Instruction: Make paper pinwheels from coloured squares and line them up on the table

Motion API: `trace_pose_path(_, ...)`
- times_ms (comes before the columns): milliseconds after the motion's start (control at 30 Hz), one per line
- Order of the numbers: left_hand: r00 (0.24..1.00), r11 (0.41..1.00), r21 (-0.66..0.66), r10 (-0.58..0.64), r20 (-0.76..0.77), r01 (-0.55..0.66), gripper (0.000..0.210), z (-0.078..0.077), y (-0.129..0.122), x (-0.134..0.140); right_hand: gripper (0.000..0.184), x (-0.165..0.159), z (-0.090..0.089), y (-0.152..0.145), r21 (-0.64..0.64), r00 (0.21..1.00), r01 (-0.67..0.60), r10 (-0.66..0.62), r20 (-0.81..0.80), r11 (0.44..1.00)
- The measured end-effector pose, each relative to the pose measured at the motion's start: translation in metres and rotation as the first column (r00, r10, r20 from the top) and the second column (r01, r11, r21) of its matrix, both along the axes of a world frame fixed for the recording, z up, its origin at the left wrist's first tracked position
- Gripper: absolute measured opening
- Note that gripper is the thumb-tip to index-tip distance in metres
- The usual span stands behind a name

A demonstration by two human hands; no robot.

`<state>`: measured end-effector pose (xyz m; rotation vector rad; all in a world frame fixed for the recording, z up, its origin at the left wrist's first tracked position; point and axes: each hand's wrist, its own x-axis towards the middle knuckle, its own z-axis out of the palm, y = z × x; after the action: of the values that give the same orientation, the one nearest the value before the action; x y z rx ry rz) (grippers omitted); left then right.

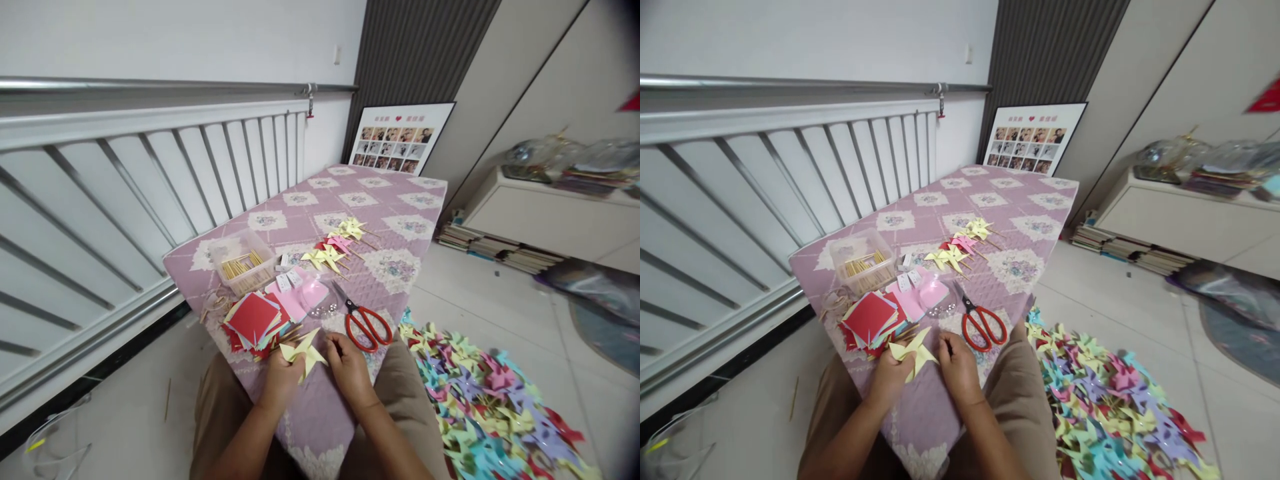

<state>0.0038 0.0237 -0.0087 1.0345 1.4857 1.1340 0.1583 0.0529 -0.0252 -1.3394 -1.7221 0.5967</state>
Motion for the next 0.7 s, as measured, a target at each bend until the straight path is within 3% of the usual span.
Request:
trace_pose_path(333, 0.999, 0.999, 0.036, 0.006, -0.053, -0.004, 0.020, -0.004, 0.002, 0.000, 0.020, -0.003, -0.002, 0.001, -0.050, 0.999, 0.040, -0.040, 0.004, 0.998)
trace_pose_path(533, 0.980, 0.995, 0.102, 0.001, -0.199, 0.020, 0.019, -0.012, 0.002, 0.000, 0.020, -0.002, -0.005, 0.001, -0.048, 0.999, 0.043, -0.042, 0.013, 0.998)
trace_pose_path(700, 0.954, 0.987, 0.138, -0.041, -0.297, 0.086, 0.019, -0.009, 0.001, 0.003, 0.019, -0.002, -0.006, 0.002, -0.049, 0.999, 0.035, -0.034, 0.012, 0.998)
